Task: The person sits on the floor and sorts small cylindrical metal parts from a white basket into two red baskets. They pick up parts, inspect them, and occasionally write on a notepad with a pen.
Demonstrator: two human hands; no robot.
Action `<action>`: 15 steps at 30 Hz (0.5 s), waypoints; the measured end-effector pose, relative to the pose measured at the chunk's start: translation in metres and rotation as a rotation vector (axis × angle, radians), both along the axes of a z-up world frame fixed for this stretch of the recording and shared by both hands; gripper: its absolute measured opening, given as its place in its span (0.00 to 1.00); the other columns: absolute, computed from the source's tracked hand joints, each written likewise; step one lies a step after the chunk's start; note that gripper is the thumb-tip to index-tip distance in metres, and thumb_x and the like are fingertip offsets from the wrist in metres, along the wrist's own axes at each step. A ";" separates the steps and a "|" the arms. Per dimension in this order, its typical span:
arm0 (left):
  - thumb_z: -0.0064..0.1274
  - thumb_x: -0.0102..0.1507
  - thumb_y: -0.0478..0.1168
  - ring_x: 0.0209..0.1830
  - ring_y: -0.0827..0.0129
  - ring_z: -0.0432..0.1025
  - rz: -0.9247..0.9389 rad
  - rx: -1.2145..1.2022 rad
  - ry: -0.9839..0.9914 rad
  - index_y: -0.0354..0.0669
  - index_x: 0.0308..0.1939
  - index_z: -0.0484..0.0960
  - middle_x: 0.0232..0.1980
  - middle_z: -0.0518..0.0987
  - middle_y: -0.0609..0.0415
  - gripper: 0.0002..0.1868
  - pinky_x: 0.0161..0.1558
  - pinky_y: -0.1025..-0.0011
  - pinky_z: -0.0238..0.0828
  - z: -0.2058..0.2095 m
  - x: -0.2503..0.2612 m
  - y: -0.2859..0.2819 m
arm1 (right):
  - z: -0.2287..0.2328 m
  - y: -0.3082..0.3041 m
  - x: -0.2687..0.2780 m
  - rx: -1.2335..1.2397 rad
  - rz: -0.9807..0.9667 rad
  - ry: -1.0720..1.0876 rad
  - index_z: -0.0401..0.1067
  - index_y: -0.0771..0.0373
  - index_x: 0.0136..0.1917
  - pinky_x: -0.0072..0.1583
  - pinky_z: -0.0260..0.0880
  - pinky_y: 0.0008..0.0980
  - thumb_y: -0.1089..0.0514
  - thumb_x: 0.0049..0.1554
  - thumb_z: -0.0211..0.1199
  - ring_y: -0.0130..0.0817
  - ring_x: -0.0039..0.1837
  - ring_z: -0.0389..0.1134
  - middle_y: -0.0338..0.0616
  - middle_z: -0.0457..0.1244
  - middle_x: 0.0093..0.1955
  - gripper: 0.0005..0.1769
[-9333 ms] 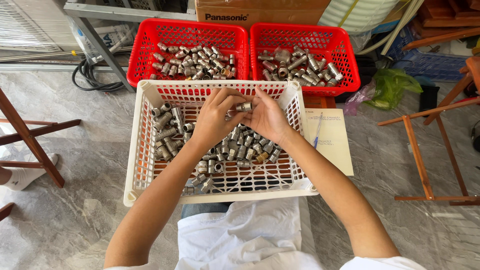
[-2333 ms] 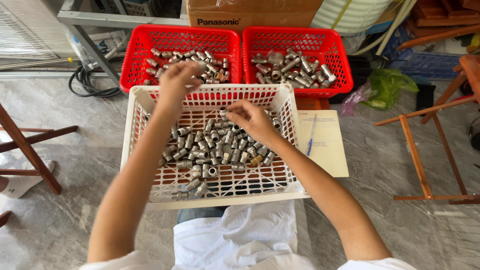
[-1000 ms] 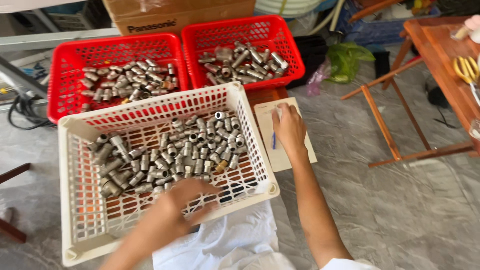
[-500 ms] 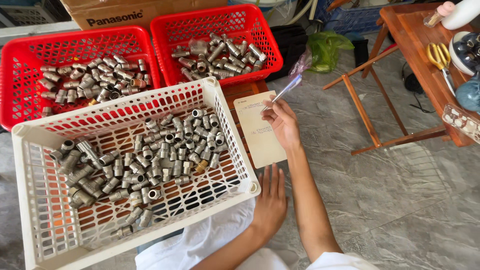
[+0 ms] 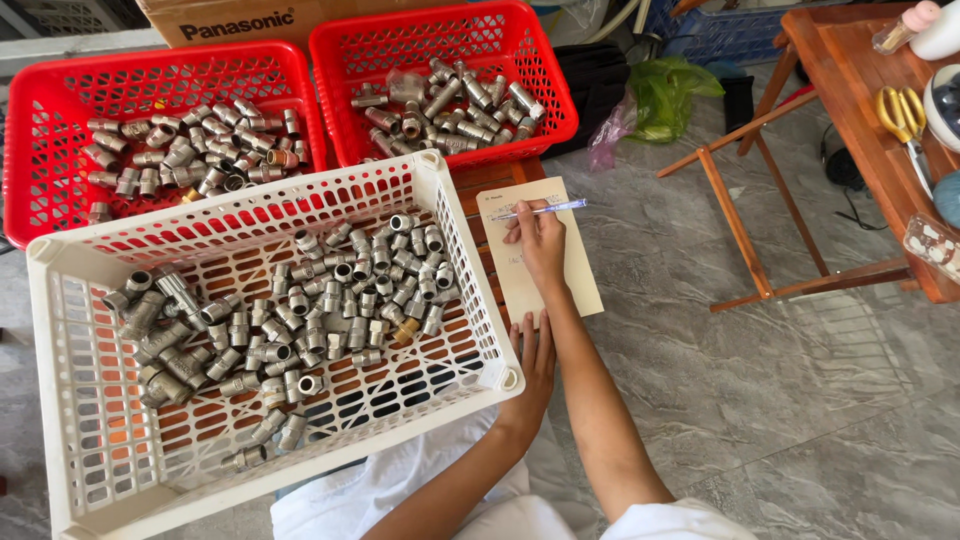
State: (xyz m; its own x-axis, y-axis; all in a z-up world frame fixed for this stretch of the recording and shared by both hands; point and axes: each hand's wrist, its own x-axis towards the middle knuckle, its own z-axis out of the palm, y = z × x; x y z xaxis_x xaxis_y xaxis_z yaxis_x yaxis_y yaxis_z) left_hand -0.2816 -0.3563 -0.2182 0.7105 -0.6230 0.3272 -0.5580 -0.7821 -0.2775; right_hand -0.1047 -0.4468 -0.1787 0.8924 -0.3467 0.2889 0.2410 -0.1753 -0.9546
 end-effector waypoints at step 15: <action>0.47 0.75 0.46 0.93 0.35 0.51 -0.006 0.112 0.055 0.39 0.87 0.63 0.92 0.58 0.37 0.36 0.90 0.35 0.48 -0.024 -0.008 0.000 | -0.016 -0.001 0.002 -0.113 -0.054 -0.022 0.75 0.68 0.52 0.40 0.76 0.33 0.58 0.77 0.58 0.32 0.31 0.71 0.49 0.69 0.34 0.14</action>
State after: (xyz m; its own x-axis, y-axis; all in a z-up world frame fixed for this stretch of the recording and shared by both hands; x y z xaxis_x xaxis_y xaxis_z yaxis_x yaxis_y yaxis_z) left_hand -0.2894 -0.3562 -0.2420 0.7219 -0.6574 0.2159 -0.5790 -0.7447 -0.3319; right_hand -0.1024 -0.4476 -0.1943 0.8664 -0.3584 0.3478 0.2486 -0.2944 -0.9228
